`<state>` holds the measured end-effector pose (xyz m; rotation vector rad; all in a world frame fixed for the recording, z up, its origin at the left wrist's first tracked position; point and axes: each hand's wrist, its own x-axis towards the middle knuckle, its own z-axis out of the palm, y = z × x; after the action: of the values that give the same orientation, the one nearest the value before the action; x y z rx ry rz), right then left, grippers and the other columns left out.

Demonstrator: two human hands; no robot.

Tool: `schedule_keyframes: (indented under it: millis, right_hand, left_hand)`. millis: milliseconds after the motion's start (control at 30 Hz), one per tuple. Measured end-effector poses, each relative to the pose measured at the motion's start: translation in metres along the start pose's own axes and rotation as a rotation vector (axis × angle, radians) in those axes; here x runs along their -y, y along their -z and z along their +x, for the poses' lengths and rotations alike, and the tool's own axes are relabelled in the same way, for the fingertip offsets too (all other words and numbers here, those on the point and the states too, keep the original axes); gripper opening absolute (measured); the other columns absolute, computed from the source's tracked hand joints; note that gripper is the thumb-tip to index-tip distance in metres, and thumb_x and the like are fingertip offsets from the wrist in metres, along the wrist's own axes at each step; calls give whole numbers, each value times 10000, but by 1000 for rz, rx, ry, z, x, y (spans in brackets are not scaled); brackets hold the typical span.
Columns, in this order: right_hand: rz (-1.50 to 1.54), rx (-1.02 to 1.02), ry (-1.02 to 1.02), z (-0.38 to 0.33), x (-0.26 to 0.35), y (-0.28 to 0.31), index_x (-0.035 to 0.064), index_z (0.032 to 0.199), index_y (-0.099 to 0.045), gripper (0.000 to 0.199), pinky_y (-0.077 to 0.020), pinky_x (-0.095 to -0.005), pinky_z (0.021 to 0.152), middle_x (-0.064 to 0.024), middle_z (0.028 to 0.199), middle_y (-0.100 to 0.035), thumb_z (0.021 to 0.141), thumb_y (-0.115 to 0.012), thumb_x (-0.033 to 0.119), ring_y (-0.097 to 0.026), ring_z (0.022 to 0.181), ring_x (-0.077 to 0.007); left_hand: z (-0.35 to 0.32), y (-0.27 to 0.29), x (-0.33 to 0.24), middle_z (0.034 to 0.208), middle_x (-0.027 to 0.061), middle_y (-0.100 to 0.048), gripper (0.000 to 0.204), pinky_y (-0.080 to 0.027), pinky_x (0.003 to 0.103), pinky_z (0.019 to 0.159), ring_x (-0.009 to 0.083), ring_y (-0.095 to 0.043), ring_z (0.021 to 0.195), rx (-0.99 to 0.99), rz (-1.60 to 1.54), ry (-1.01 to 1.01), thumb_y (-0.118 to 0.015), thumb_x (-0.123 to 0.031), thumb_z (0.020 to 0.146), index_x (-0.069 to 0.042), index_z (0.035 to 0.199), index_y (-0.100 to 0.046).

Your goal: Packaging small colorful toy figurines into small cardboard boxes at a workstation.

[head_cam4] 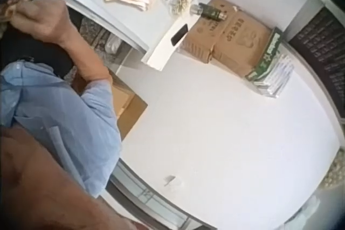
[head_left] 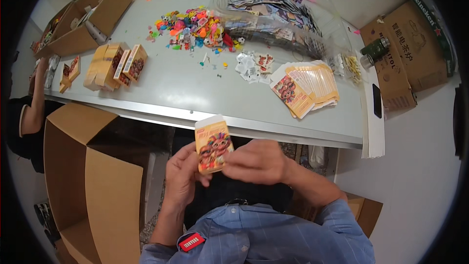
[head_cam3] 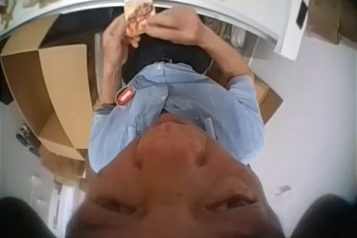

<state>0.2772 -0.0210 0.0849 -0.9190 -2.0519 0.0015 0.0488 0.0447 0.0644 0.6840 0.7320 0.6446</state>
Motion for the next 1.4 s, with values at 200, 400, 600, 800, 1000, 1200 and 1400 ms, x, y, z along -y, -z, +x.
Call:
schedule_keyframes:
  millis: [200, 400, 600, 800, 1000, 1200, 1400]
  right_hand:
    - [-121, 68, -57, 30, -54, 41, 91, 1032, -731, 207, -584, -329, 670, -87, 1009, -721, 830, -777, 91, -722, 843, -235]
    - [-209, -112, -702, 99, -251, 114, -19, 1184, -660, 358, -533, -337, 865, -140, 1054, -715, 878, -715, 159, -666, 949, -221]
    - [-260, 489, -869, 97, -358, 125, -10, 1320, -604, 575, -506, -371, 983, -175, 1271, -656, 816, -757, 220, -633, 1133, -256]
    - [-106, 515, -902, 99, -386, 124, 2, 1311, -615, 696, -495, -374, 939, -142, 1136, -683, 691, -874, 181, -633, 1058, -264]
    - [-5, 252, -1171, 83, -372, 132, 5, 1095, -693, 403, -421, -266, 567, -10, 786, -648, 771, -863, 175, -562, 653, -108]
    - [150, 110, -1375, 59, -347, 169, 59, 847, -729, 143, -403, -241, 533, 21, 736, -619, 896, -754, 191, -527, 640, -64]
    - [-10, -269, -916, 67, -294, 184, 50, 933, -712, 157, -411, -207, 579, 39, 750, -596, 960, -700, 204, -520, 652, -55]
  left_hand:
    - [50, -2, -26, 1058, 149, -728, 501, -567, 248, 673, 137, -694, 869, -66, 330, -366, -685, 16, 929, 53, 1393, -500]
    - [155, 4, -29, 1152, 140, -697, 507, -579, 287, 756, 164, -686, 959, -86, 562, -745, -662, -39, 960, 16, 1429, -479]
    - [171, 3, -21, 1141, 141, -699, 508, -582, 265, 689, 153, -687, 967, -126, 629, -614, -692, -27, 930, 16, 1403, -513]
    - [170, 1, -22, 1148, 148, -702, 493, -588, 257, 706, 153, -683, 1001, -123, 596, -581, -688, -14, 929, 33, 1390, -520]
    - [170, 1, -24, 1160, 151, -700, 490, -594, 258, 736, 158, -679, 1028, -120, 592, -588, -691, -17, 930, 35, 1387, -521]
    - [170, 4, -21, 1158, 149, -703, 484, -591, 258, 739, 160, -682, 1026, -102, 572, -602, -691, -15, 930, 34, 1383, -525]
    - [170, 4, -23, 1158, 135, -711, 474, -584, 278, 771, 168, -688, 1037, -72, 565, -602, -689, -16, 928, 21, 1379, -546]
